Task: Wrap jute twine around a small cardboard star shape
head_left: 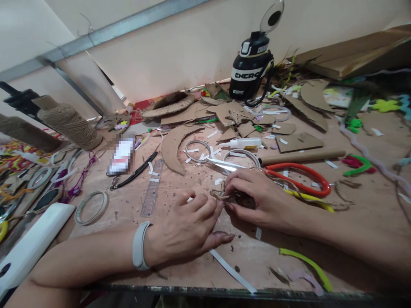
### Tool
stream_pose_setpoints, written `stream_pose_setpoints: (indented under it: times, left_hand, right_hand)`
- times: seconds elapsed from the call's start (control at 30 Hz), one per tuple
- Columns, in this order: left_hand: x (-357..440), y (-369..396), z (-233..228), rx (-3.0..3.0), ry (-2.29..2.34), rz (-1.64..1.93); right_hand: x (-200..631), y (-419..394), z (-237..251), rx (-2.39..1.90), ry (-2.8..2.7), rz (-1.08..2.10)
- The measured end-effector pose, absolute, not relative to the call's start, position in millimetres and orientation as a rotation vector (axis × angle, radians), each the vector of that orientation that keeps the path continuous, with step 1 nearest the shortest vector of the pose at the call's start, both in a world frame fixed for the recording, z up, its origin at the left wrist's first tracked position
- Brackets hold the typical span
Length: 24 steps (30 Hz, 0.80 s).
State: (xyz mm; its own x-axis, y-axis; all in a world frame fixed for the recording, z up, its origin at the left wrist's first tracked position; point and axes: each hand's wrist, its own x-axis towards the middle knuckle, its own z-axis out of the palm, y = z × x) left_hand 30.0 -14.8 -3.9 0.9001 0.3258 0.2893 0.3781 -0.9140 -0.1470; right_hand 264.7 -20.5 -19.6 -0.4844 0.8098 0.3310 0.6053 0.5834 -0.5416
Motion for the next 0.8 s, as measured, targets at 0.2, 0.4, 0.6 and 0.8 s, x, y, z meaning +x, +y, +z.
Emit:
stream_pose_setpoints:
  times: [0.2, 0.4, 0.6, 0.8]
  left_hand:
    - [23.2, -6.6, -3.6, -2.774, -0.628, -0.583]
    - [26.6, -7.0, -8.3, -2.772, -0.686, -0.336]
    - [27.7, -3.0, -7.6, -2.835, -0.725, -0.254]
    - [25.2, 16.9, -4.0, -3.039, -0.813, -0.474]
  right_hand:
    - [264.3, -19.9, -18.2, -1.123, -2.272, 0.456]
    - [263.4, -19.0, -18.3, -1.130, -2.263, 0.471]
    - [264.6, -19.9, -19.7, -1.133, -2.271, 0.475]
    - [264.6, -20.0, -20.6, -1.124, -2.264, 0.457]
